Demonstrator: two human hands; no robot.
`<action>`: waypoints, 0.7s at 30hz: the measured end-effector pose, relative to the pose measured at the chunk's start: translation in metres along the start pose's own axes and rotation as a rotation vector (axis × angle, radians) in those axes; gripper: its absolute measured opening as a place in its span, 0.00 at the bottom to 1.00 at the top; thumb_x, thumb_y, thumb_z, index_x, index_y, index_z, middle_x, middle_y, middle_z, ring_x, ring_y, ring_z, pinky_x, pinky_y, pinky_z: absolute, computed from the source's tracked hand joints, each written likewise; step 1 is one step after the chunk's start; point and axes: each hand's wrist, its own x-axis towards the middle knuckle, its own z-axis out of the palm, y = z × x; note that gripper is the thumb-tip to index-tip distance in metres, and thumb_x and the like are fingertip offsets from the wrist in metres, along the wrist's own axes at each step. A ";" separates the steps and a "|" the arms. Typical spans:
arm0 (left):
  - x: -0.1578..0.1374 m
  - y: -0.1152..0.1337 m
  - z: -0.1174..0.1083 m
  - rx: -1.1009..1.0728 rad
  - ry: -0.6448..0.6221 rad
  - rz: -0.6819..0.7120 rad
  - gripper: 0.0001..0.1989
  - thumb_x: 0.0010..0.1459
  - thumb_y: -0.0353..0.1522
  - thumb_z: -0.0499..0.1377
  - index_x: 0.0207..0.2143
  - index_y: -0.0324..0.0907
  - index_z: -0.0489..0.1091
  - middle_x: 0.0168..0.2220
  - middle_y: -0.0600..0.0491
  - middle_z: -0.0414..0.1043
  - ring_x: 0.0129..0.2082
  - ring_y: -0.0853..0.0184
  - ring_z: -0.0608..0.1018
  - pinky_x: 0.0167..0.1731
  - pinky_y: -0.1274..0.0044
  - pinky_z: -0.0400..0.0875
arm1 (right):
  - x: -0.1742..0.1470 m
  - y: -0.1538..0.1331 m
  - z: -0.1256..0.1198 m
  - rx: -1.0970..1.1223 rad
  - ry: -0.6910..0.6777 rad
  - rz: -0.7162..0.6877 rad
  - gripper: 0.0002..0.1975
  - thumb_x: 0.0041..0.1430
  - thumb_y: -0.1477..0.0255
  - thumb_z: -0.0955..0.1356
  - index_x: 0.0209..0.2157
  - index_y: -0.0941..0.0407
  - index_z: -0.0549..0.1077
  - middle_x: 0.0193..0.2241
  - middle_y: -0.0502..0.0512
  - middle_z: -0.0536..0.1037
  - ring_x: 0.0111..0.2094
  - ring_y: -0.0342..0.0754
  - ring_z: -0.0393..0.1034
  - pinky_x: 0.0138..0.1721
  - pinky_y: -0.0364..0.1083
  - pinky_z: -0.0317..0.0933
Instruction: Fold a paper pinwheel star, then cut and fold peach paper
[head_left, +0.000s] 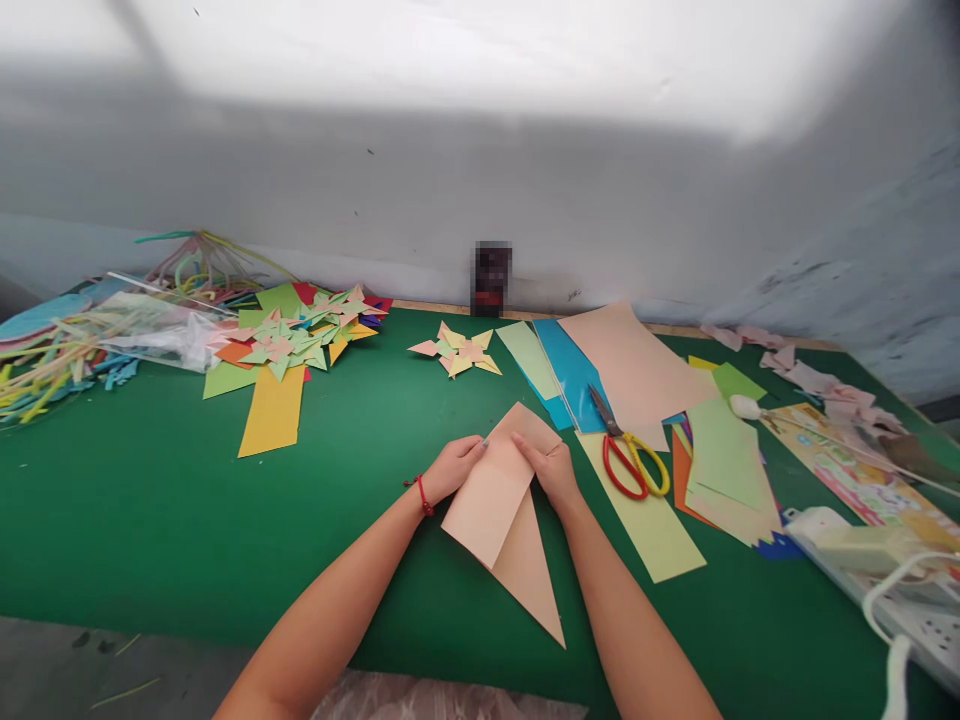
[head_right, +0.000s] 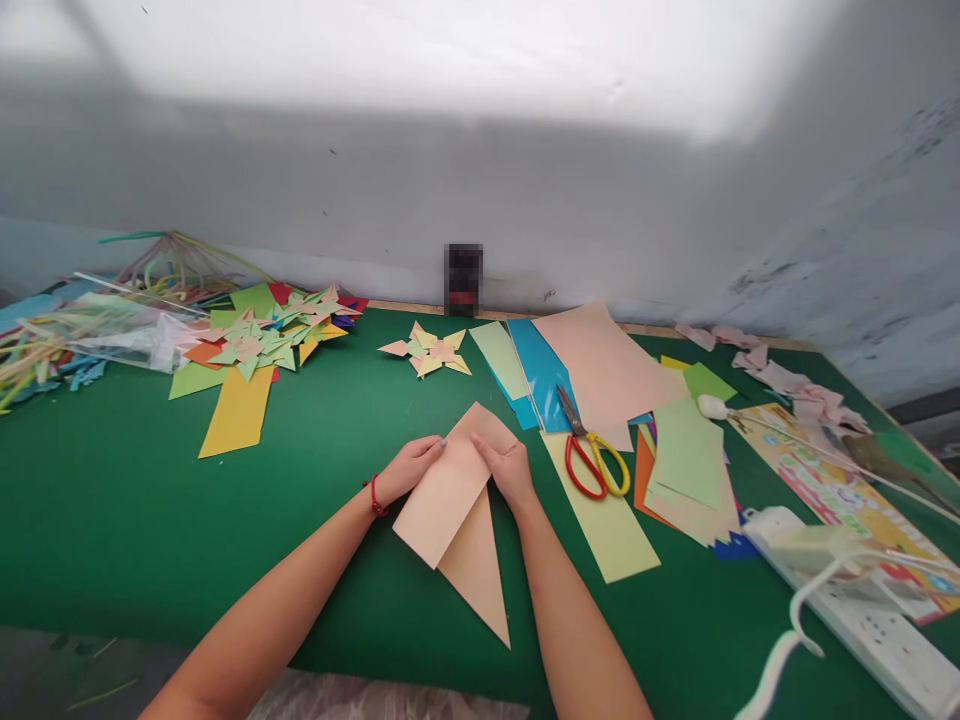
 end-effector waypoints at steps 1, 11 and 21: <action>0.000 0.000 0.000 -0.036 -0.001 -0.023 0.22 0.54 0.50 0.49 0.25 0.39 0.61 0.23 0.57 0.57 0.23 0.73 0.59 0.23 0.79 0.56 | 0.000 -0.001 0.000 -0.004 0.014 0.000 0.20 0.41 0.59 0.73 0.34 0.59 0.77 0.37 0.60 0.79 0.40 0.58 0.73 0.40 0.52 0.69; -0.001 0.004 -0.003 0.081 -0.026 -0.001 0.21 0.55 0.47 0.49 0.22 0.39 0.58 0.23 0.58 0.54 0.24 0.73 0.58 0.23 0.79 0.53 | -0.001 -0.009 -0.002 -0.022 0.053 0.041 0.20 0.41 0.60 0.73 0.33 0.59 0.77 0.37 0.61 0.79 0.41 0.59 0.73 0.40 0.52 0.69; -0.001 0.004 -0.003 0.053 -0.027 -0.023 0.20 0.56 0.47 0.48 0.23 0.39 0.59 0.22 0.58 0.54 0.23 0.73 0.58 0.23 0.80 0.54 | 0.000 -0.002 -0.001 -0.012 0.099 0.023 0.21 0.40 0.59 0.73 0.33 0.60 0.77 0.36 0.61 0.79 0.39 0.57 0.74 0.38 0.51 0.69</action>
